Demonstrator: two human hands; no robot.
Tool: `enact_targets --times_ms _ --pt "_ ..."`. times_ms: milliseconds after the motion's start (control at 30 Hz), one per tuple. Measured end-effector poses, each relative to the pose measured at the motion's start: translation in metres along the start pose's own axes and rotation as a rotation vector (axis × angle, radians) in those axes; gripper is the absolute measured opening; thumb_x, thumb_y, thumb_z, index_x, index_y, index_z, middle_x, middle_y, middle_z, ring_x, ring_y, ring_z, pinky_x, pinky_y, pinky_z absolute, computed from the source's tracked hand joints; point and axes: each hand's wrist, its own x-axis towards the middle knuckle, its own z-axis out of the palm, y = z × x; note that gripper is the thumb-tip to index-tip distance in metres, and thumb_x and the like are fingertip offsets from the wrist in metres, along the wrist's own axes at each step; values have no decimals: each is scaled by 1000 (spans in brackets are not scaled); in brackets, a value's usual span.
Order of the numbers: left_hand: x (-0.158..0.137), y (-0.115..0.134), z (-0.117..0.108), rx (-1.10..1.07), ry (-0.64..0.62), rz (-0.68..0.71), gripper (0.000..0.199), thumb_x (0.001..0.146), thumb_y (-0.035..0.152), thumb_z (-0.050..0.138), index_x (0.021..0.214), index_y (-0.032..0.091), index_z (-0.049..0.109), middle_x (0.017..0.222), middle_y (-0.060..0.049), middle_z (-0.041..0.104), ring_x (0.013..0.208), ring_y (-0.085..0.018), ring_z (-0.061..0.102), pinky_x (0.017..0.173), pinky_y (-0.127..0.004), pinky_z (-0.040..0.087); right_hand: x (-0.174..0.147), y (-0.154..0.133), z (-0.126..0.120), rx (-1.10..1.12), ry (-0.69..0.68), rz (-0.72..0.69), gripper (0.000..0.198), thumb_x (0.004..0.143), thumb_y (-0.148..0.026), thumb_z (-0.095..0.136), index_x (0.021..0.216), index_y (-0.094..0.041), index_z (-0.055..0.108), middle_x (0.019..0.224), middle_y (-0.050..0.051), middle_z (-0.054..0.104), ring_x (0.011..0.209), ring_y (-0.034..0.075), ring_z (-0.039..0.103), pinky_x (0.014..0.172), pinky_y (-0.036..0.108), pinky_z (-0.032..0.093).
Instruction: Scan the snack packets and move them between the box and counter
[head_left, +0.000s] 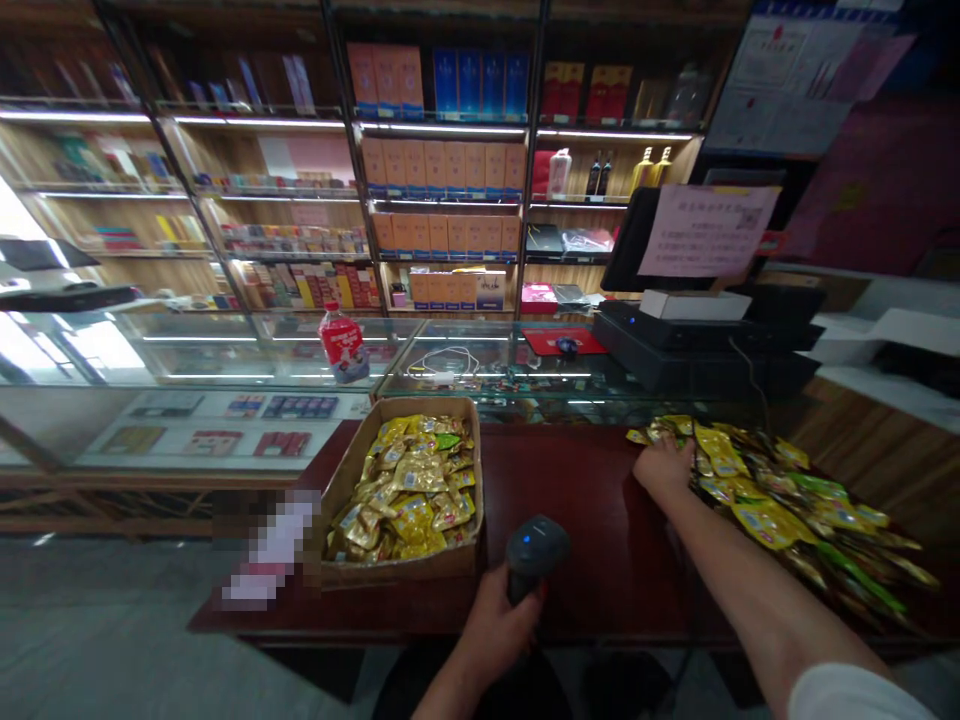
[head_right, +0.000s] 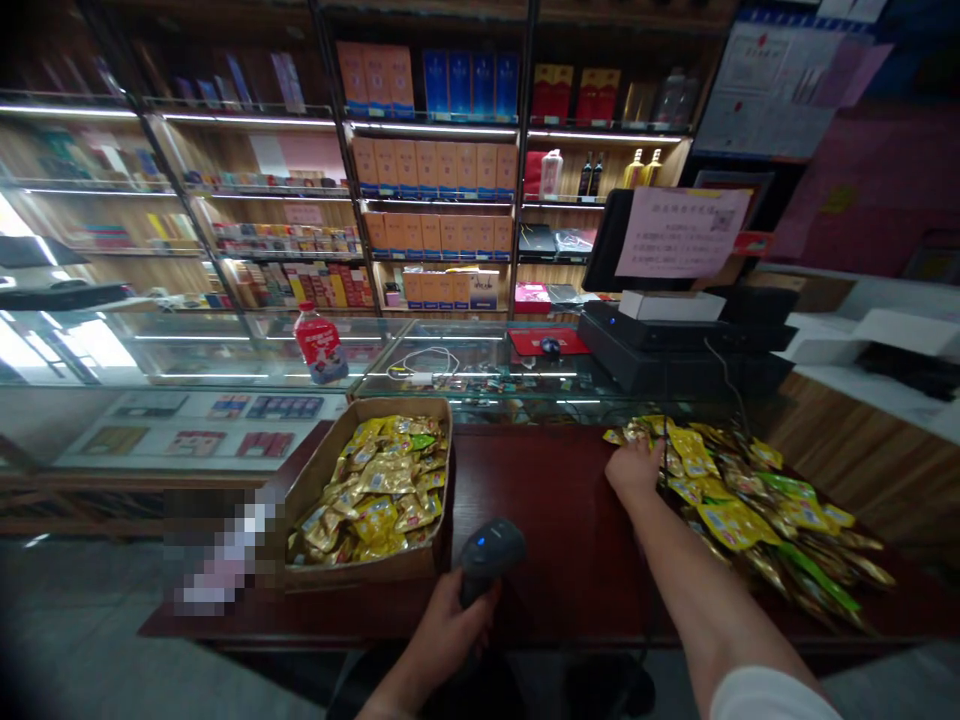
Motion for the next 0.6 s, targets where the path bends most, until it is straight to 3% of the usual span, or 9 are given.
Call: enact_targets --times_ms 100,200,367,500,600 --pt "0 3 0 -32 -1 -9 35 80 49 67 87 16 59 53 4 53 41 -11 50 38 -19 38 -32 -12 3 -22 -23 -85 33 80 -11 49 99 -9 77 123 27 67 131 41 47 112 68 0" --pt "0 6 0 -62 -9 -4 38 77 51 69 86 16 58 54 4 54 40 -10 50 37 -19 38 -88 -34 3 -12 -71 -210 29 77 -12 54 94 -18 77 114 19 74 118 37 58 115 65 -2" --pt "0 6 0 -113 -26 29 41 77 54 68 87 16 57 54 4 54 38 -9 49 35 -18 39 -164 -62 -9 64 -105 -342 30 76 -15 57 99 -23 75 129 13 70 118 32 61 120 60 -1" --pt "0 4 1 -134 -8 36 43 77 55 69 89 16 55 54 4 55 38 -10 49 34 -18 38 -166 -69 -13 158 -59 -215 31 84 -16 47 99 -27 72 142 5 62 127 26 57 117 49 25" --pt "-1 6 2 -105 17 49 41 78 55 67 86 16 54 55 3 55 38 -10 50 35 -18 39 -154 -73 -5 204 29 13 47 92 -28 41 133 -13 56 150 23 48 140 36 42 112 59 30"
